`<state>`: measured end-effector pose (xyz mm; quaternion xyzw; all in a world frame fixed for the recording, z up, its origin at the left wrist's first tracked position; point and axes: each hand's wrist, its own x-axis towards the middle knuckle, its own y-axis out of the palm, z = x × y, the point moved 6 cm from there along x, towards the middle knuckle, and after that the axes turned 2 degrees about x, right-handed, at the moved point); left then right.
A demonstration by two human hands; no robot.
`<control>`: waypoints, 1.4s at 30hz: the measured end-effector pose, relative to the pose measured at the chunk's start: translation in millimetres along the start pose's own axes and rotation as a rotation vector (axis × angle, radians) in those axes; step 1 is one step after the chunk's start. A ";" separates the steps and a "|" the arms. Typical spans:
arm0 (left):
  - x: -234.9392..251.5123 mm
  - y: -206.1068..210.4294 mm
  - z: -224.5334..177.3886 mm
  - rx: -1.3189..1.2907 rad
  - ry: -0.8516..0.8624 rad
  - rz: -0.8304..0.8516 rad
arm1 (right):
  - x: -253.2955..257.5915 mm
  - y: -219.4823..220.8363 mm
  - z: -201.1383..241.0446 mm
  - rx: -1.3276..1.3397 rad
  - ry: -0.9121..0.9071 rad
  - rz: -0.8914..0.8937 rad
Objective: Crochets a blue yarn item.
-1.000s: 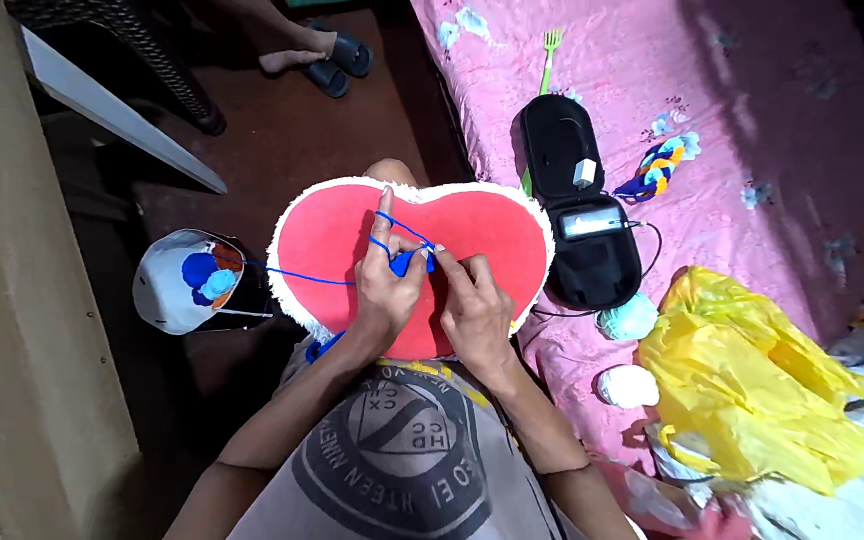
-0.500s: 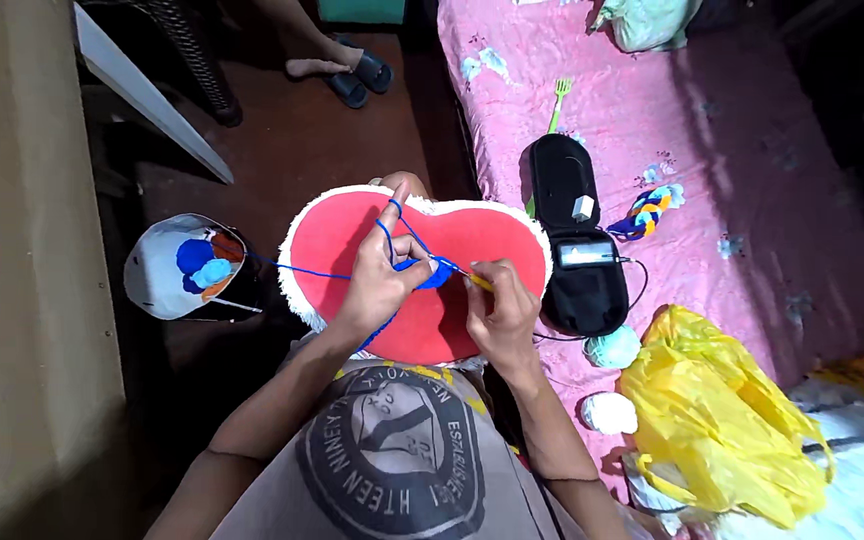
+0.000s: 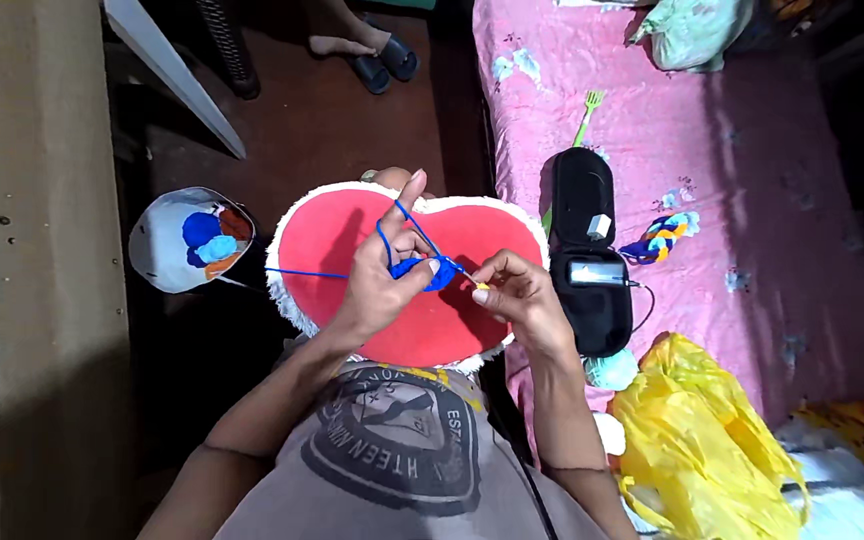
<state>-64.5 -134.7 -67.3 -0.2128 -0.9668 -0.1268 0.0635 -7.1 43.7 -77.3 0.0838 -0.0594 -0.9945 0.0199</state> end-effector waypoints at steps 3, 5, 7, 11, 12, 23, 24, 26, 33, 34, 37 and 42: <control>4.6 -2.1 5.1 -0.106 -0.069 -0.024 | 13.4 9.3 -10.5 0.252 0.083 0.067; 8.4 -4.4 8.3 -0.079 -0.075 -0.065 | 21.3 12.2 -14.0 0.302 0.088 0.060; 11.6 -7.5 9.8 -0.007 -0.060 -0.111 | 26.9 13.2 -13.3 0.243 0.025 0.004; 15.3 -8.3 8.5 0.223 0.059 -0.161 | 29.6 18.9 -0.2 -0.180 -0.268 -0.131; 15.3 -6.8 7.8 0.318 0.116 -0.164 | 29.9 21.0 3.9 -0.318 -0.355 -0.158; 25.6 -13.8 12.3 -0.018 0.087 -0.245 | 52.3 25.1 -0.3 0.169 -0.283 -0.120; 26.6 -14.4 11.3 -0.027 0.095 -0.237 | 49.5 22.9 3.0 0.035 -0.352 -0.169; 27.3 -15.0 9.8 -0.027 0.110 -0.207 | 44.0 20.7 8.4 -0.225 -0.480 -0.236; 30.4 -23.9 8.2 0.031 0.127 -0.124 | 39.9 18.4 14.7 -0.520 -0.609 -0.235; 30.8 -25.0 8.0 0.042 0.126 -0.117 | 39.8 17.7 15.0 -0.528 -0.614 -0.228; 32.4 -26.7 9.2 0.026 0.100 -0.088 | 39.6 15.5 15.0 -0.537 -0.613 -0.211; 35.4 -27.7 13.0 -0.061 0.055 -0.047 | 39.5 10.3 10.9 -0.487 -0.579 -0.174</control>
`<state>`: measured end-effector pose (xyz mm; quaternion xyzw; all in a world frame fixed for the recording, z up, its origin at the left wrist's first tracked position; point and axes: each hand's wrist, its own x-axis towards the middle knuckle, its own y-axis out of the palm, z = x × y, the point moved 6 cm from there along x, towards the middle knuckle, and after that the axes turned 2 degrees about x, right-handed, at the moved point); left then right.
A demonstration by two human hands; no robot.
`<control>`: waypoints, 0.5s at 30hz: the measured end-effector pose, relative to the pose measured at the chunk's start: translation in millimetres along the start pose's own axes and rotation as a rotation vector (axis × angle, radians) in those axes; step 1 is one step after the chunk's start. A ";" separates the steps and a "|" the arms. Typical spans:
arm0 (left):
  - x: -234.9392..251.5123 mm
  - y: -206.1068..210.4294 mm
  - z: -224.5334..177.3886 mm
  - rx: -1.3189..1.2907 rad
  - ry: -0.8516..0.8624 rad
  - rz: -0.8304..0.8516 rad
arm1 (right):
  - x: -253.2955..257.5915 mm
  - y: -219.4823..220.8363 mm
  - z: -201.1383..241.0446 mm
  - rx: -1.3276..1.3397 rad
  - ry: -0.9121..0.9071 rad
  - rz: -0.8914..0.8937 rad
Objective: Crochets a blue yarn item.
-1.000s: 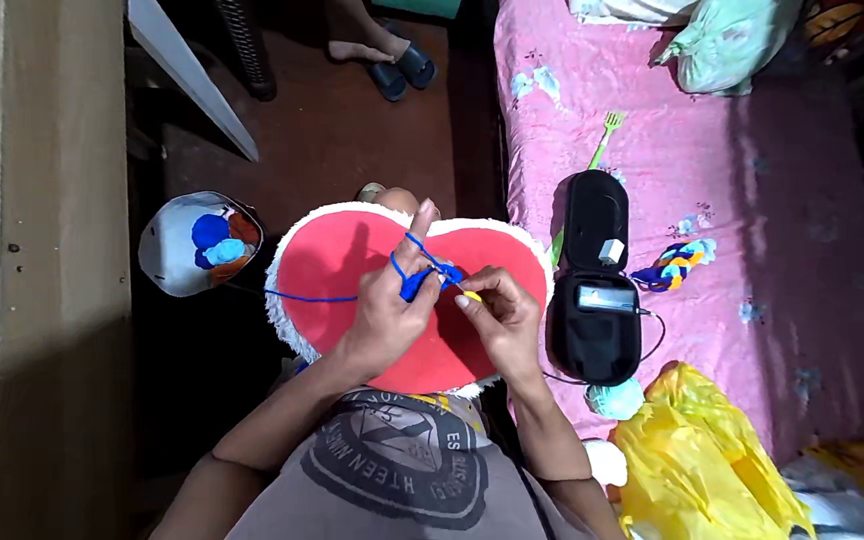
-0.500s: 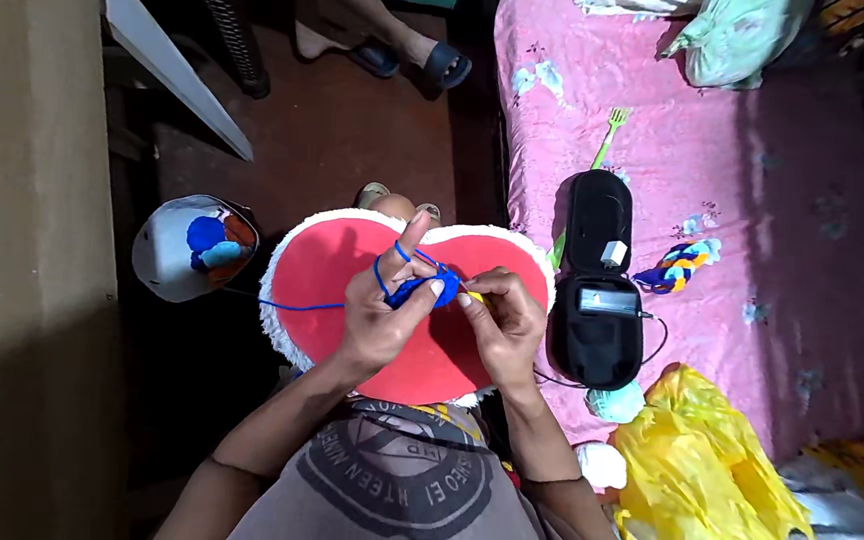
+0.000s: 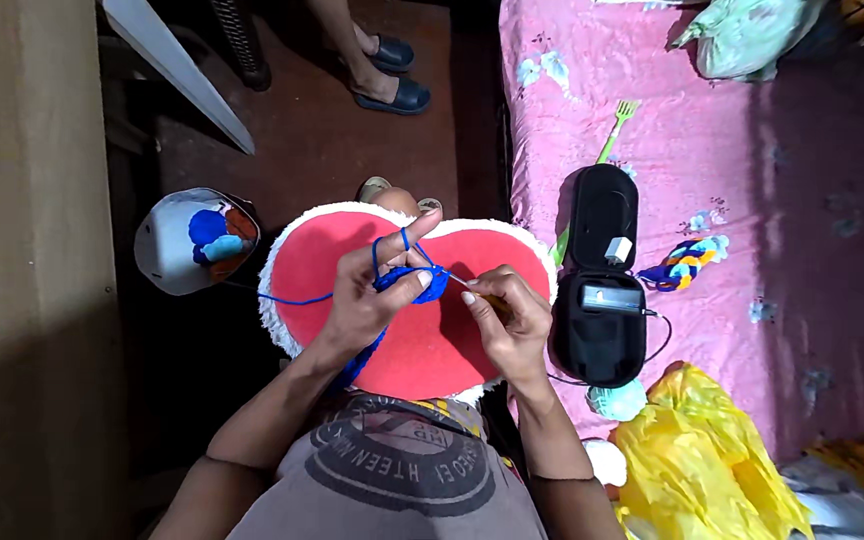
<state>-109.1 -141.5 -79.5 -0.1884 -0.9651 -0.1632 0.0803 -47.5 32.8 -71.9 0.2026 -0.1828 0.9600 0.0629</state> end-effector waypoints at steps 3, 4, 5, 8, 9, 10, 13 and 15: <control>1.0 -0.7 3.9 -0.071 -0.043 0.014 | -1.3 -1.0 -0.7 -0.016 0.004 0.014; 1.5 -0.9 5.4 -0.099 -0.059 0.014 | -1.5 -1.1 -0.8 -0.022 0.002 0.016; 1.8 -1.0 7.2 -0.131 -0.081 0.011 | -1.7 -1.1 -0.9 -0.029 -0.001 0.019; 2.0 -1.3 11.9 -0.225 -0.165 -0.004 | -2.2 -1.0 -1.6 -0.057 -0.012 0.027; 2.1 -1.4 12.8 -0.234 -0.177 -0.005 | -2.6 -1.0 -2.2 -0.061 -0.014 0.027; 2.3 -1.4 13.0 -0.226 -0.176 -0.002 | -3.1 -1.1 -2.9 -0.060 -0.013 0.027; 3.0 1.2 7.6 -0.058 -0.117 0.031 | -3.6 -2.9 -6.6 0.071 0.063 0.028; 2.3 5.5 5.1 -0.002 -0.107 0.035 | -3.8 -2.6 -10.2 0.259 0.199 0.038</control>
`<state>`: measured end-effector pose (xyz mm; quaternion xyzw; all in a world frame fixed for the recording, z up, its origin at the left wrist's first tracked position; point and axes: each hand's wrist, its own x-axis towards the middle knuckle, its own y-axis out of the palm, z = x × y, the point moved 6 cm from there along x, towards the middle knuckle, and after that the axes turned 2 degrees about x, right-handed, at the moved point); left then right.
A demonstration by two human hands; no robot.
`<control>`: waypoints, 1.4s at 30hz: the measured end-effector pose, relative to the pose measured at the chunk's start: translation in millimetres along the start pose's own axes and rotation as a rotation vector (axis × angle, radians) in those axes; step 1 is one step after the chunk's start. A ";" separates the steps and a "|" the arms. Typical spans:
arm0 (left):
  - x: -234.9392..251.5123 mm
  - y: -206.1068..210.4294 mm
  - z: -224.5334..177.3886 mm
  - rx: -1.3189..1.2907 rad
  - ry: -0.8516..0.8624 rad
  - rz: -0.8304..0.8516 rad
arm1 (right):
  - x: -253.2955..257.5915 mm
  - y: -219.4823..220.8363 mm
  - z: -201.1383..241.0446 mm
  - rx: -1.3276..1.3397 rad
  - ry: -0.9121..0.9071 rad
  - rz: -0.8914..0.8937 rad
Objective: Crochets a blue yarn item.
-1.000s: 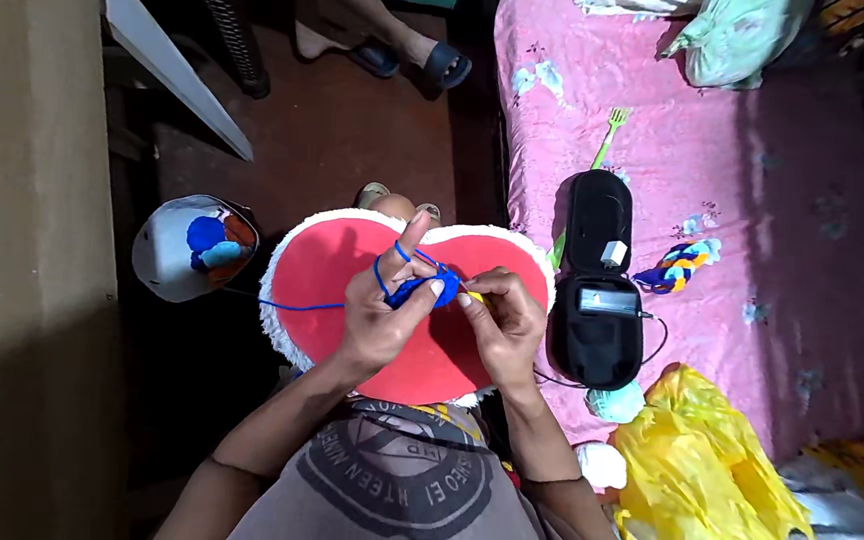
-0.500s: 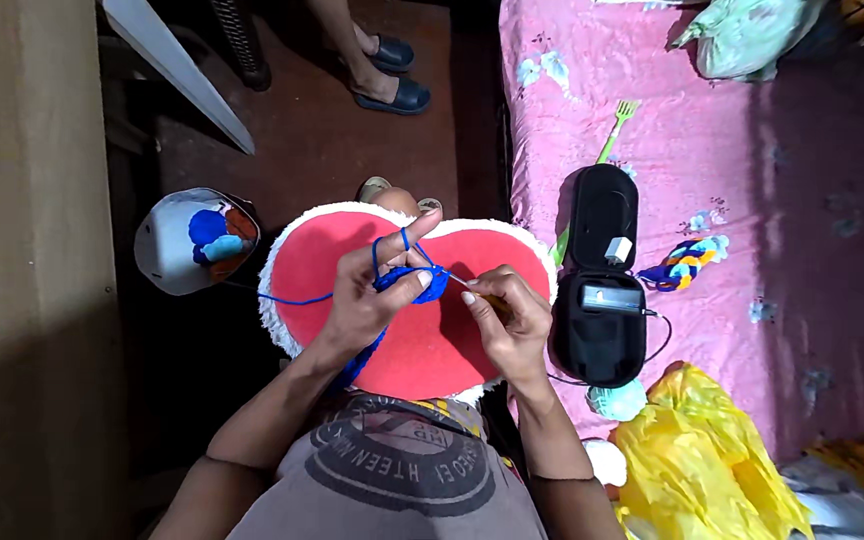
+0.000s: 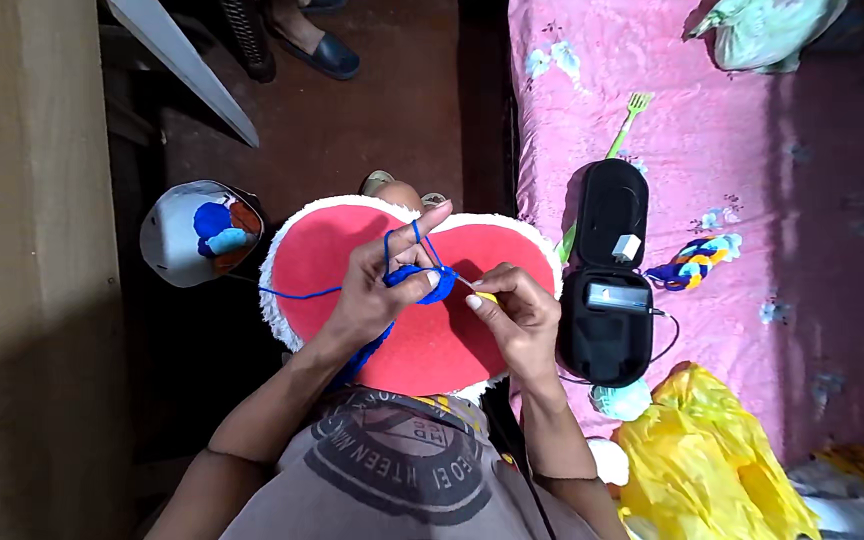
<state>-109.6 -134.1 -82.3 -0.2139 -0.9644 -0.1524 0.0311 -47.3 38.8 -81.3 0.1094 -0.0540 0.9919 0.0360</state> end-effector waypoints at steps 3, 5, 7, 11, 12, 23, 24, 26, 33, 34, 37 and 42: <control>-0.3 3.1 0.3 -0.036 0.020 -0.008 | 1.3 2.0 -7.8 0.232 0.153 -0.004; -1.4 3.2 0.6 -0.054 0.049 -0.019 | 0.7 2.0 -9.1 0.236 0.159 -0.023; -2.5 2.8 1.4 -0.050 0.068 -0.027 | -0.6 1.9 -5.2 0.124 0.110 -0.046; -3.0 0.9 5.4 -0.085 0.073 -0.021 | -3.0 2.2 -0.6 -0.101 -0.001 -0.064; -2.7 0.6 6.3 -0.093 0.074 -0.018 | -3.1 2.2 0.6 -0.134 -0.023 -0.064; 0.7 -3.8 10.1 -0.232 0.006 -0.014 | -4.9 1.2 0.7 -0.179 -0.083 -0.019; 0.7 -3.8 11.3 -0.253 -0.014 -0.017 | -5.1 0.5 0.0 -0.162 -0.068 -0.014; 0.5 -3.6 14.2 -0.287 -0.056 -0.019 | -5.5 -0.7 -1.7 -0.128 -0.034 -0.008; 1.7 1.0 10.2 -0.132 -0.006 0.032 | -5.3 -4.2 -3.1 -0.028 0.019 -0.017; 1.2 2.2 8.9 -0.085 0.007 0.035 | -4.9 -4.1 -3.2 -0.007 0.032 -0.016; -0.4 2.4 7.9 -0.076 0.015 0.028 | -4.2 -4.9 -4.3 -0.012 0.042 -0.024; -0.5 1.8 10.5 -0.158 -0.027 0.023 | -5.3 -5.6 -4.6 -0.093 0.002 -0.032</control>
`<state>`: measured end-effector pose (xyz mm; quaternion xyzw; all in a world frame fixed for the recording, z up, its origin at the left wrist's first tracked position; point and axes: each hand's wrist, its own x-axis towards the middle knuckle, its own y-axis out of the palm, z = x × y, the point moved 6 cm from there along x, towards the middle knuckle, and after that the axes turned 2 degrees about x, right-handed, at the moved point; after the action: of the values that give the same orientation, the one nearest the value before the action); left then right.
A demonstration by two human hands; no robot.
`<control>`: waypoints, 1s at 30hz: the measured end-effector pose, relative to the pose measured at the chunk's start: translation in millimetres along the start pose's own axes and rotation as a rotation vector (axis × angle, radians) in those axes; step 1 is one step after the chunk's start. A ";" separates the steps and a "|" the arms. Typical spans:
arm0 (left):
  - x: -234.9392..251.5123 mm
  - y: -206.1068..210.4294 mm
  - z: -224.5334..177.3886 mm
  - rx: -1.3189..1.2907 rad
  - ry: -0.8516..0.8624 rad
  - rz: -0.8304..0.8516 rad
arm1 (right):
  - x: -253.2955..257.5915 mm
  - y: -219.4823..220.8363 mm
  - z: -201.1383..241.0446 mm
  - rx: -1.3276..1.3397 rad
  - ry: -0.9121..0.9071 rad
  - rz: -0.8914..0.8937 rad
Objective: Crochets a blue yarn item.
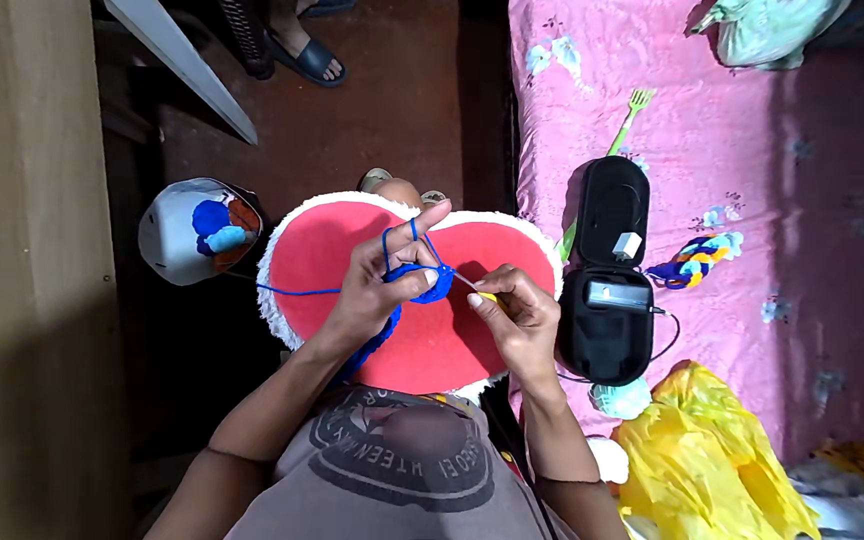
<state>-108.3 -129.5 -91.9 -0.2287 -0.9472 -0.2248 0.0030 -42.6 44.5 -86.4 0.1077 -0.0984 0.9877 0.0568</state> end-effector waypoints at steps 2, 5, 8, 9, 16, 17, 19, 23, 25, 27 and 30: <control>0.6 -0.2 1.4 -0.054 -0.013 0.000 | -0.3 0.1 1.2 -0.033 -0.031 -0.001; 0.8 -2.0 4.1 -0.129 -0.033 0.003 | -0.7 0.8 3.2 -0.087 -0.073 0.004; 0.3 -4.3 5.9 -0.175 -0.063 -0.025 | -1.2 0.6 3.7 -0.109 -0.092 0.012; 0.3 -4.6 6.0 -0.181 -0.075 -0.033 | -1.4 0.2 3.4 -0.091 -0.083 0.019; -1.8 0.3 9.9 0.009 -0.046 -0.054 | -1.3 3.3 -17.8 0.684 0.391 0.168; -2.9 3.2 8.9 0.122 -0.019 -0.077 | -1.4 5.4 -20.5 0.764 0.437 0.183; -4.9 11.4 3.8 0.320 0.100 -0.100 | -0.6 7.2 -21.0 0.799 0.460 0.190; -13.3 27.6 -2.0 0.775 0.431 -0.107 | 1.3 12.6 -8.9 0.554 0.434 0.156; -18.3 33.1 -1.0 0.858 0.517 -0.104 | 2.8 15.8 -5.4 0.586 0.424 0.113; -18.4 31.1 -1.2 0.708 0.461 -0.080 | 3.0 17.7 -7.5 0.740 0.389 0.076; -14.0 20.2 -0.3 0.306 0.191 -0.040 | -1.3 12.6 -5.7 0.578 0.198 -0.010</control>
<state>-87.1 -119.7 -84.5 -0.1843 -0.9701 -0.0986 0.1231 -44.2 33.3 -94.4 0.0229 0.1931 0.9802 0.0380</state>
